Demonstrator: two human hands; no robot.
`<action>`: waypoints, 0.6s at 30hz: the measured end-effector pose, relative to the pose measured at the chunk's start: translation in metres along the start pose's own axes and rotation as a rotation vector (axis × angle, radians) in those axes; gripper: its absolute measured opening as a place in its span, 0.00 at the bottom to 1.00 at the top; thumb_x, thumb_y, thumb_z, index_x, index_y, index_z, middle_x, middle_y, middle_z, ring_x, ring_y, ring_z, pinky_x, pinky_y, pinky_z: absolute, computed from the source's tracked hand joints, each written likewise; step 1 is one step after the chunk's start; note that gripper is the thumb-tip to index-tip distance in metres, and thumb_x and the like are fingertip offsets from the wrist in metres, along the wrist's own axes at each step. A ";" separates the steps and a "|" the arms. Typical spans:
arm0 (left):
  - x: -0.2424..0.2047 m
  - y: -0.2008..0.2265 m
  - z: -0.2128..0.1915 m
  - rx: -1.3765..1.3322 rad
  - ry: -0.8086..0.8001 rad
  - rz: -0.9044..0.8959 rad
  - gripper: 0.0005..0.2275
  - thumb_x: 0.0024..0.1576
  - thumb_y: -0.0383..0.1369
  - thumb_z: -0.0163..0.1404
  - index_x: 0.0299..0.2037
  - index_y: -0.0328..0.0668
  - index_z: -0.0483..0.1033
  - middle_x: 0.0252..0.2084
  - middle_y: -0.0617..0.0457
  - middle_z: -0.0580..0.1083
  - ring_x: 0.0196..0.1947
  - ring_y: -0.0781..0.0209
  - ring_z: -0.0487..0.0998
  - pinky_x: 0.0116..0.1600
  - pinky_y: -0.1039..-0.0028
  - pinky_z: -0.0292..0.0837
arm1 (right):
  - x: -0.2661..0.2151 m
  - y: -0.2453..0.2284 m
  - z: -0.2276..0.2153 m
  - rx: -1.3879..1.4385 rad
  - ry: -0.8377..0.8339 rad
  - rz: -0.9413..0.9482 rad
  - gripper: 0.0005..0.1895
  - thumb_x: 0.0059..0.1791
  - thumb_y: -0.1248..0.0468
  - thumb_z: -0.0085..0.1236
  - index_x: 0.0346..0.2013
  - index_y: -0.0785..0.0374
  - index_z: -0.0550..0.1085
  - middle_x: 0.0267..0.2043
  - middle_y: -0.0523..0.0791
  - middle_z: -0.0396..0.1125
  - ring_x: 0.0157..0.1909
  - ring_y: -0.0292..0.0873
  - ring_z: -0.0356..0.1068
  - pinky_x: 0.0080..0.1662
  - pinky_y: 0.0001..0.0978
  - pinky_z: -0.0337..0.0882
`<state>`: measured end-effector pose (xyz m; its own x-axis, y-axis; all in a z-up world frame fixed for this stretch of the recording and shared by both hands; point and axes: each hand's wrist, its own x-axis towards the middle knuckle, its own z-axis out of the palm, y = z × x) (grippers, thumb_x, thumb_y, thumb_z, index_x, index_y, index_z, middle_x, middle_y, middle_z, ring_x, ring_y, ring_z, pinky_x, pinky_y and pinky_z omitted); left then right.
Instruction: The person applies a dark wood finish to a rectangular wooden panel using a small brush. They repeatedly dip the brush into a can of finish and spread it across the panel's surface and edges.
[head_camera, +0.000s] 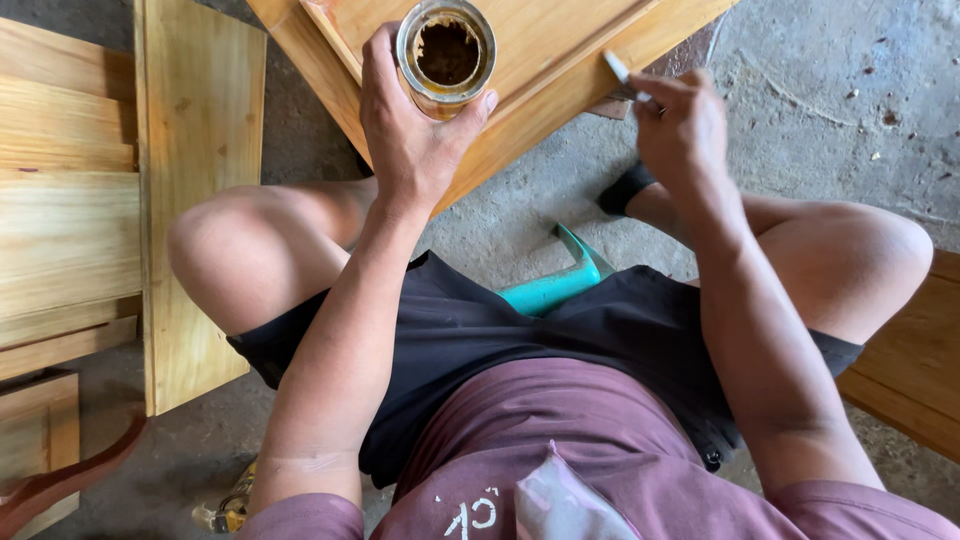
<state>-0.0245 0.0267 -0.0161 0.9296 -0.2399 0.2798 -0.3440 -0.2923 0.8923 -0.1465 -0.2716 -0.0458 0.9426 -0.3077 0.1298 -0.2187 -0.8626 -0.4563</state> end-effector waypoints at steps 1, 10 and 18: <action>0.001 0.001 -0.001 0.019 0.004 0.019 0.34 0.53 0.35 0.72 0.63 0.37 0.62 0.58 0.45 0.71 0.60 0.48 0.75 0.68 0.61 0.70 | 0.002 -0.001 0.000 0.015 -0.019 0.002 0.14 0.52 0.66 0.67 0.52 0.52 0.84 0.40 0.52 0.69 0.40 0.52 0.72 0.42 0.43 0.72; 0.004 0.000 -0.004 0.004 0.023 0.038 0.33 0.54 0.35 0.72 0.63 0.38 0.62 0.58 0.46 0.72 0.59 0.50 0.76 0.66 0.63 0.71 | 0.006 0.003 0.006 0.020 -0.049 -0.078 0.13 0.50 0.69 0.64 0.49 0.55 0.85 0.42 0.52 0.71 0.42 0.54 0.73 0.45 0.45 0.73; 0.007 -0.002 -0.006 -0.016 0.049 0.035 0.32 0.54 0.34 0.71 0.62 0.39 0.62 0.58 0.47 0.72 0.60 0.50 0.76 0.68 0.62 0.71 | -0.022 -0.042 0.002 0.037 -0.054 -0.141 0.11 0.53 0.70 0.63 0.49 0.56 0.83 0.43 0.50 0.69 0.43 0.54 0.72 0.44 0.44 0.72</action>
<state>-0.0166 0.0309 -0.0137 0.9225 -0.2043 0.3276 -0.3747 -0.2696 0.8871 -0.1580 -0.2279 -0.0309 0.9757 -0.1613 0.1483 -0.0742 -0.8801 -0.4690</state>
